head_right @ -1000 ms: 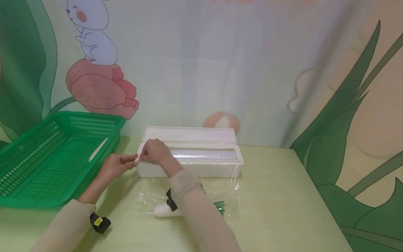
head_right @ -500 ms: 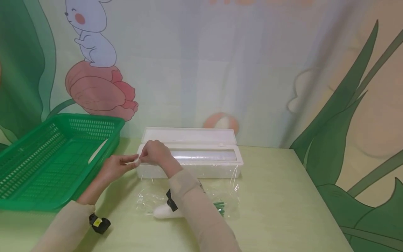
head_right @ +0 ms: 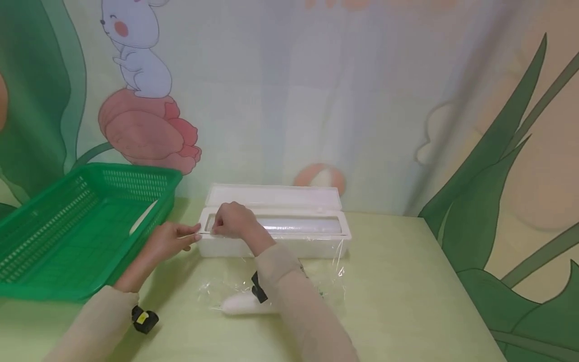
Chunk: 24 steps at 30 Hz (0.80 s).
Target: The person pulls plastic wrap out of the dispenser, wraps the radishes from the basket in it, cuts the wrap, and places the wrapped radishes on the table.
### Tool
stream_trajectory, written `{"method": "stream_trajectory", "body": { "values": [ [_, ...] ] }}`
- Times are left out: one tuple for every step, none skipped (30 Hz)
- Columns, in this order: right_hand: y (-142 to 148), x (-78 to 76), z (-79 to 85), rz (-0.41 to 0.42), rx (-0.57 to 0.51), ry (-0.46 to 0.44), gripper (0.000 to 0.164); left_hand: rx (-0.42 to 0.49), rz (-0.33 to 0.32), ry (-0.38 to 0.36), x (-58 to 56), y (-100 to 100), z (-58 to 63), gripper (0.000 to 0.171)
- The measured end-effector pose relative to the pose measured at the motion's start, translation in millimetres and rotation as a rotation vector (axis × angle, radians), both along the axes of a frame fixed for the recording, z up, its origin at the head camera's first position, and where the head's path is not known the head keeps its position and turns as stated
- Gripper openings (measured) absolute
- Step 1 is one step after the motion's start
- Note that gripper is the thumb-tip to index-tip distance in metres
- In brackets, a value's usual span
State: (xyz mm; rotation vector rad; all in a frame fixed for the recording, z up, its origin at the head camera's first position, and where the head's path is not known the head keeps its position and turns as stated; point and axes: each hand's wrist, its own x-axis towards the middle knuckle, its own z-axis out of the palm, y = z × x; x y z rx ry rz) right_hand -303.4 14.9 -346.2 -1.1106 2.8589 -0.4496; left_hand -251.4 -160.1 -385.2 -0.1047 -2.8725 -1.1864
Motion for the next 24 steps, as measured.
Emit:
{"method": "stream_trajectory", "body": {
  "values": [
    [-0.2, 0.0, -0.6, 0.012, 0.003, -0.001, 0.011, -0.005, 0.007, -0.009, 0.2, -0.9, -1.0, 0.037],
    [0.0, -0.1, -0.9, 0.022, 0.005, -0.002, 0.011, -0.009, 0.01, -0.019, 0.7, -1.6, -1.6, 0.038],
    [0.3, -0.1, -1.0, 0.025, 0.007, 0.0, 0.011, -0.012, 0.013, -0.027, 0.8, -2.1, -1.9, 0.038],
    [0.7, -0.2, -0.9, 0.026, 0.011, 0.005, 0.011, -0.015, 0.013, -0.026, 0.9, -2.3, -2.1, 0.038],
    [1.4, -0.2, -0.7, 0.026, 0.013, 0.007, 0.011, -0.014, 0.015, -0.028, 1.1, -2.2, -1.7, 0.038],
    [2.1, -0.1, -0.5, 0.029, 0.015, 0.008, 0.011, -0.016, 0.016, -0.026, 1.5, -1.9, -1.2, 0.038],
    [2.7, 0.1, -0.5, 0.031, 0.014, 0.005, 0.011, -0.017, 0.015, -0.024, 2.0, -1.7, -0.5, 0.038],
    [2.7, 0.1, -0.3, 0.037, 0.017, 0.005, 0.012, -0.017, 0.014, -0.024, 2.6, -2.1, 0.2, 0.038],
    [2.3, 0.2, -0.4, 0.042, 0.019, 0.006, 0.011, -0.014, 0.016, -0.023, 3.0, -2.5, 0.5, 0.038],
    [3.0, 0.3, -0.5, 0.049, 0.02, 0.007, 0.011, -0.013, 0.02, -0.023, 3.3, -1.8, 0.5, 0.038],
    [3.6, 0.4, -0.9, 0.056, 0.02, 0.006, 0.011, -0.011, 0.027, -0.025, 3.6, -1.2, 0.7, 0.038],
    [4.2, 0.4, -1.2, 0.062, 0.02, 0.005, 0.011, -0.015, 0.028, -0.019, 3.9, -0.8, 0.8, 0.038],
    [4.8, 0.5, -1.5, 0.068, 0.02, 0.006, 0.011, -0.018, 0.028, -0.014, 4.1, -0.5, 0.9, 0.037],
    [5.5, 0.7, -1.4, 0.073, 0.016, 0.006, 0.011, -0.022, 0.027, -0.008, 4.3, -0.4, 0.9, 0.037],
    [6.1, 0.6, -1.6, 0.077, 0.014, 0.006, 0.011, -0.025, 0.029, -0.001, 4.6, 0.1, 1.5, 0.037],
    [6.7, 0.5, -1.7, 0.081, 0.015, 0.008, 0.011, -0.028, 0.029, 0.003, 4.8, 0.4, 1.9, 0.037],
    [7.2, 0.4, -2.0, 0.083, 0.014, 0.007, 0.011, -0.033, 0.027, 0.007, 5.0, 0.5, 2.3, 0.036],
    [7.7, 0.1, -2.2, 0.087, 0.013, 0.007, 0.011, -0.038, 0.024, 0.009, 5.0, 0.6, 2.6, 0.036],
    [8.2, -0.1, -2.4, 0.091, 0.01, 0.005, 0.011, -0.04, 0.025, 0.007, 5.2, 0.6, 2.9, 0.036],
    [8.6, -0.5, -2.7, 0.096, 0.01, 0.007, 0.011, -0.044, 0.026, 0.006, 5.3, 0.5, 3.2, 0.036],
    [9.1, -0.9, -3.1, 0.1, 0.014, 0.01, 0.011, -0.05, 0.024, 0.007, 5.5, 0.5, 3.6, 0.036],
    [9.6, -1.2, -3.2, 0.103, 0.015, 0.012, 0.011, -0.059, 0.019, 0.011, 5.3, 0.1, 3.7, 0.035],
    [10.0, -1.3, -3.1, 0.106, 0.014, 0.011, 0.011, -0.069, 0.01, 0.021, 5.0, -0.4, 3.4, 0.035],
    [10.5, -1.4, -3.1, 0.108, 0.012, 0.01, 0.011, -0.077, 0.004, 0.029, 4.8, -0.6, 3.4, 0.035]
  ]
}}
